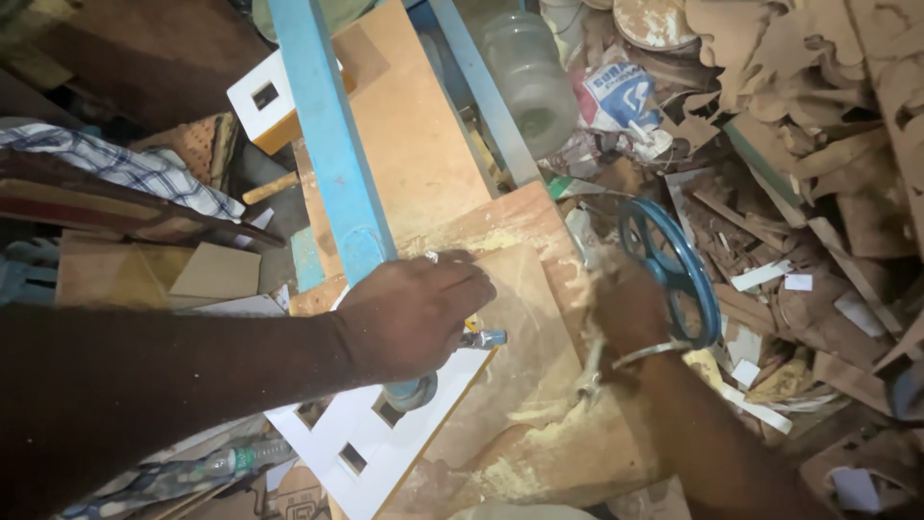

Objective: Cutting and assembling acrylic or MDF cutout elements for dimensional display signs.

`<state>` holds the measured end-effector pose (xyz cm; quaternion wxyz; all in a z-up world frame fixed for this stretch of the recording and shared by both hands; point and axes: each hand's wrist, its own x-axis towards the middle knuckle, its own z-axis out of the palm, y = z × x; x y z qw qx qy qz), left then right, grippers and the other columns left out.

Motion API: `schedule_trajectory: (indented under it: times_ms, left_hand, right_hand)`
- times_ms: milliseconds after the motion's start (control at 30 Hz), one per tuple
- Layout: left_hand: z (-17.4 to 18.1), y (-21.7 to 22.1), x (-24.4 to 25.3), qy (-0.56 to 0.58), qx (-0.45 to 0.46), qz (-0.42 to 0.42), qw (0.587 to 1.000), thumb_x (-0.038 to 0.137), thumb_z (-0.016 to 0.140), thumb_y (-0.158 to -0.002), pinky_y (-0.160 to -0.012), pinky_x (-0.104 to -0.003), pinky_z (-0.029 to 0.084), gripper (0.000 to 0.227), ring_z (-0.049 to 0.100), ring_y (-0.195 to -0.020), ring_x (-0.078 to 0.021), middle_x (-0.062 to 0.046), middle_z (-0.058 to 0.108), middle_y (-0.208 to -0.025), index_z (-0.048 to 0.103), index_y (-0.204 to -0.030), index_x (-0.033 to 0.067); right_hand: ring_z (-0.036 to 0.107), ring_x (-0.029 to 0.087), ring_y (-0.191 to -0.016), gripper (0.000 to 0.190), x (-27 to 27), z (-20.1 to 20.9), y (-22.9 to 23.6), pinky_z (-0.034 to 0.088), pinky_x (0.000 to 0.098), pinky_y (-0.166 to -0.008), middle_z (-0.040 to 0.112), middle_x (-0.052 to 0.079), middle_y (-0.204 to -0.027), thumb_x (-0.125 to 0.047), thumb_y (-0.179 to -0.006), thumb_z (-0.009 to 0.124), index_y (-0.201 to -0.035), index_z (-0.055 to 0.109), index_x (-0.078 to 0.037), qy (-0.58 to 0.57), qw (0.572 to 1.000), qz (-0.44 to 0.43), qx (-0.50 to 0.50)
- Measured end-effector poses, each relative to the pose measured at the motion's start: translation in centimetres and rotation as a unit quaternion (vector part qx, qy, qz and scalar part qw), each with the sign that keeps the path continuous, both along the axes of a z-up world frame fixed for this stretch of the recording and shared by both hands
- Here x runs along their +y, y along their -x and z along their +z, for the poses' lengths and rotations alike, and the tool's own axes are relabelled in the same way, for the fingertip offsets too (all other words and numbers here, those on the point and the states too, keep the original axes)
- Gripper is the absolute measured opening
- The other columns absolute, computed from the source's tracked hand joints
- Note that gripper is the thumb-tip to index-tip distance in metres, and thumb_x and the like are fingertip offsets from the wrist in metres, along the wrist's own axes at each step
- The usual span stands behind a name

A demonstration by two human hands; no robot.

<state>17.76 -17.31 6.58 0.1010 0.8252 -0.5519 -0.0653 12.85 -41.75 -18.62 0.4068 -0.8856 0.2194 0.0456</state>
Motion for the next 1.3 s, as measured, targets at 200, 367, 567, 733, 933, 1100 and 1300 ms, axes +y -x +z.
schedule_trajectory:
  times_ms: [200, 367, 567, 733, 933, 1100, 1300]
  left_hand:
    - [0.2, 0.0, -0.1, 0.013, -0.019, -0.003, 1.0, 0.006, 0.067, -0.075, -0.075, -0.046, 0.056, 0.026, 0.068, -0.093, -0.0337, -0.013, 0.066, -0.1, 0.063, -0.1, 0.0047]
    - [-0.2, -0.1, 0.2, 0.008, -0.021, 0.0, 1.0, 0.008, 0.067, -0.075, -0.072, -0.047, 0.056, 0.023, 0.068, -0.087, -0.0339, -0.013, 0.065, -0.099, 0.062, -0.097, 0.0044]
    - [-0.2, -0.1, 0.1, -0.01, -0.009, 0.011, 1.0, 0.009, 0.067, -0.077, -0.07, -0.048, 0.055, 0.017, 0.067, -0.083, -0.0345, -0.014, 0.063, -0.094, 0.061, -0.092, 0.005]
    - [-0.2, 0.0, 0.1, 0.006, -0.004, 0.009, 1.0, 0.009, 0.067, -0.075, -0.069, -0.049, 0.054, 0.018, 0.067, -0.084, -0.0353, -0.014, 0.063, -0.093, 0.061, -0.092, 0.0046]
    - [-0.3, 0.1, 0.1, -0.012, -0.001, 0.02, 1.0, 0.009, 0.067, -0.076, -0.071, -0.048, 0.055, 0.015, 0.067, -0.084, -0.035, -0.013, 0.062, -0.092, 0.062, -0.089, 0.0056]
    - [-0.5, 0.2, -0.3, -0.02, 0.04, 0.035, 0.998, 0.013, 0.07, -0.076, -0.072, -0.047, 0.056, 0.017, 0.068, -0.083, -0.0334, -0.012, 0.065, -0.089, 0.065, -0.092, 0.0074]
    - [-1.8, -0.1, -0.5, -0.101, 0.009, -0.009, 0.995, 0.02, 0.073, -0.072, -0.073, -0.046, 0.056, 0.019, 0.068, -0.087, -0.0311, -0.009, 0.068, -0.089, 0.072, -0.089, 0.0123]
  right_hand:
    - [0.059, 0.015, -0.074, 0.014, -0.6, 10.8, 2.3, 0.056, 0.0329, -0.072, 0.058, 0.007, -0.09, 0.001, -0.107, 0.055, -0.119, 0.063, 0.0, -0.623, 0.664, -0.159, -0.382]
    - [0.061, 0.015, -0.073, 0.016, 3.4, 17.8, 5.0, 0.057, 0.0309, -0.068, 0.058, 0.006, -0.09, 0.004, -0.102, 0.046, -0.11, 0.056, -0.004, -0.25, 0.776, 0.028, -0.578]
    - [0.052, 0.014, -0.075, 0.017, 6.8, 16.0, 7.1, 0.047, 0.0316, -0.075, 0.055, 0.007, -0.087, 0.009, -0.107, 0.047, -0.11, 0.056, -0.005, -0.606, 0.622, 0.036, -0.494]
    - [0.05, 0.016, -0.081, 0.017, 8.4, 16.9, 8.1, 0.046, 0.0374, -0.085, 0.052, 0.007, -0.088, 0.007, -0.103, 0.048, -0.114, 0.051, -0.005, -0.589, 0.635, 0.003, -0.5]
    - [0.051, 0.017, -0.08, 0.019, 9.1, 17.3, 7.2, 0.047, 0.036, -0.082, 0.051, 0.007, -0.088, 0.008, -0.102, 0.047, -0.113, 0.049, -0.007, -0.542, 0.677, 0.003, -0.498]
    - [0.056, 0.015, -0.068, 0.014, 8.0, 20.0, 4.1, 0.046, 0.0307, -0.065, 0.058, 0.007, -0.08, 0.003, -0.098, 0.043, -0.092, 0.053, -0.005, -0.212, 0.874, 0.033, -0.436]
    - [0.064, 0.029, -0.074, 0.014, 7.8, 19.5, -4.2, 0.05, 0.0411, -0.071, 0.062, 0.017, -0.081, 0.0, -0.095, 0.047, -0.094, 0.061, -0.001, -0.078, 0.893, 0.058, -0.44]
